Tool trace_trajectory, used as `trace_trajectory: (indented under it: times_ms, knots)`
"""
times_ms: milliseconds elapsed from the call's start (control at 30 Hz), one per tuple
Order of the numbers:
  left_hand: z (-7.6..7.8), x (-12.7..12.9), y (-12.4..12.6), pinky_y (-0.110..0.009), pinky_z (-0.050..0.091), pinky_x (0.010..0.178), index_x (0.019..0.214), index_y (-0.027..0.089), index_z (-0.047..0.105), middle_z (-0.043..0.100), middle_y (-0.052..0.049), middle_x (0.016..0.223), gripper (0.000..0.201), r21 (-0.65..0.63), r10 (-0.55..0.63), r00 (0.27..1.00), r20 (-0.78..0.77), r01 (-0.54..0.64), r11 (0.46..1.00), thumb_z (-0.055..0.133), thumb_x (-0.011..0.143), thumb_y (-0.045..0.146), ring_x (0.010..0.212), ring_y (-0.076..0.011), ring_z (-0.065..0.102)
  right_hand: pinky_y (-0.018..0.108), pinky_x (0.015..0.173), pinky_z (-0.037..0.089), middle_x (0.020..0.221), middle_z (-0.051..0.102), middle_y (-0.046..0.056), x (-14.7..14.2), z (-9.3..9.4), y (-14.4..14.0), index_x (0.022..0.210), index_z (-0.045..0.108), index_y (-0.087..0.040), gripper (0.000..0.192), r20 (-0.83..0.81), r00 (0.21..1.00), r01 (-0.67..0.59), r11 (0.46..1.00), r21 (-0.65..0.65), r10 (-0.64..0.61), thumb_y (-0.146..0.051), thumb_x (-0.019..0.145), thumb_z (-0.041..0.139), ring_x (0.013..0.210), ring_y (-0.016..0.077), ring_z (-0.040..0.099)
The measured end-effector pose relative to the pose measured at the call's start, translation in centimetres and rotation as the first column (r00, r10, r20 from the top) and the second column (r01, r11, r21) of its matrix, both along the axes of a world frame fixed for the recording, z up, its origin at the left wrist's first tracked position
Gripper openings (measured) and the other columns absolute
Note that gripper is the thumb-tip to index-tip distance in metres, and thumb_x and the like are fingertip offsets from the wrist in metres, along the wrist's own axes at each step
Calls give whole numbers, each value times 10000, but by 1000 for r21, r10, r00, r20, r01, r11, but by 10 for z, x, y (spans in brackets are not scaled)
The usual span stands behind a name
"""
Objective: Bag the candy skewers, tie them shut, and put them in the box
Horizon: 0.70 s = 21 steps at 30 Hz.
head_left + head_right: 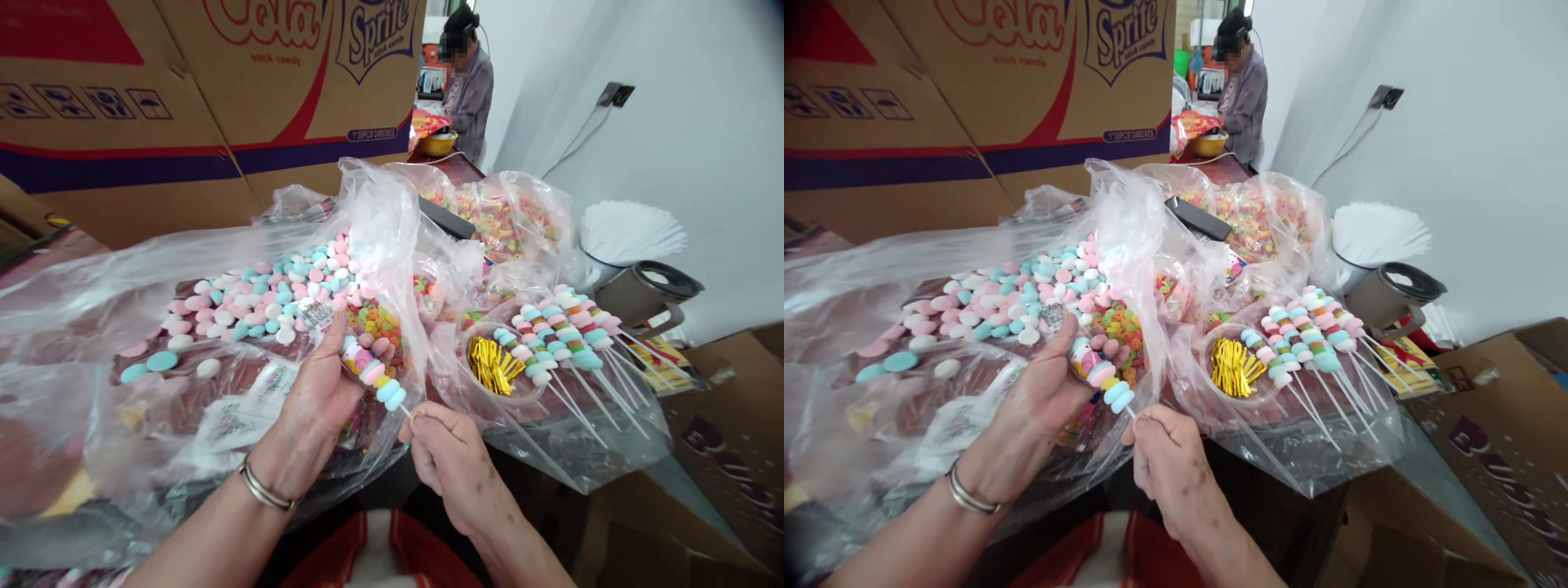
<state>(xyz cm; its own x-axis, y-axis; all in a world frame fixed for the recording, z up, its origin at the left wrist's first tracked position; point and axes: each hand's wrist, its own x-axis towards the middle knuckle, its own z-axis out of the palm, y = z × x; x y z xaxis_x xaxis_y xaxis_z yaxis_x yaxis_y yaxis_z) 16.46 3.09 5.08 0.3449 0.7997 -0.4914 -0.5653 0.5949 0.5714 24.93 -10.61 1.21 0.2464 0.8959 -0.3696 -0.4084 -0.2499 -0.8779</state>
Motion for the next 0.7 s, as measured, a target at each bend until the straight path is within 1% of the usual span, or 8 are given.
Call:
trace_trajectory:
  times_ms: [267, 367, 433, 500, 567, 600, 633, 700]
  knots:
    - [-1, 1, -10, -272, 569, 561, 732, 161, 559, 575, 10, 574, 257, 71, 19, 998, -57, -15, 997, 563, 936, 317, 499, -145, 622, 202, 367, 132, 323, 344, -108, 1, -1, 5, 655, 584, -153, 174, -288, 955, -64, 997, 35, 71, -271, 780, 556, 311, 32, 154]
    - [-1, 0, -8, -247, 543, 519, 758, 157, 571, 571, 15, 574, 218, 111, 11, 997, -82, -2, 994, 601, 913, 306, 495, -147, 629, 207, 362, 137, 312, 327, -114, 2, 0, 6, 651, 574, -162, 169, -317, 945, -71, 997, 35, 78, -281, 771, 561, 303, 34, 133]
    - [-2, 0, -9, -243, 532, 502, 779, 152, 580, 580, 14, 585, 196, 138, 16, 995, -102, -2, 990, 617, 902, 300, 507, -158, 643, 209, 366, 139, 317, 306, -118, 1, 1, 6, 652, 554, -175, 178, -266, 964, -19, 999, 30, 26, -296, 782, 538, 310, 41, 134]
    - [-2, 2, -13, -247, 537, 512, 785, 149, 583, 584, 16, 584, 178, 156, 44, 992, -119, -25, 987, 608, 906, 276, 523, -164, 658, 212, 377, 151, 341, 307, -112, -2, 1, 6, 671, 530, -190, 199, -90, 995, 36, 999, 8, -35, -311, 822, 483, 323, 55, 176]
    - [-3, 6, -19, -252, 549, 534, 772, 148, 578, 588, 19, 578, 176, 157, 76, 988, -136, -54, 986, 590, 916, 250, 536, -164, 670, 220, 413, 194, 405, 349, -85, -8, 0, 5, 685, 507, -199, 226, 249, 968, 27, 999, 31, -34, -315, 866, 437, 371, 72, 268]
    - [-3, 8, -21, -251, 551, 537, 765, 150, 574, 590, 20, 577, 180, 150, 85, 986, -145, -63, 987, 585, 919, 243, 540, -163, 674, 230, 442, 217, 445, 371, -68, -10, -2, 4, 679, 496, -201, 235, 448, 894, 1, 998, 65, -30, -307, 878, 425, 409, 82, 310]
    - [-3, 10, -23, -246, 548, 529, 756, 153, 571, 595, 19, 578, 185, 141, 96, 983, -157, -74, 987, 587, 917, 241, 537, -161, 675, 242, 472, 232, 481, 383, -52, -13, -4, 4, 664, 484, -202, 243, 624, 780, -28, 993, 112, -49, -289, 881, 418, 446, 91, 336]
    - [-4, 11, -25, -234, 537, 503, 739, 158, 571, 608, 14, 582, 188, 124, 102, 980, -168, -82, 989, 607, 902, 244, 532, -160, 675, 265, 512, 240, 521, 379, -32, -16, -8, 2, 624, 459, -203, 258, 826, 546, -71, 975, 211, -139, -247, 872, 402, 495, 107, 352]
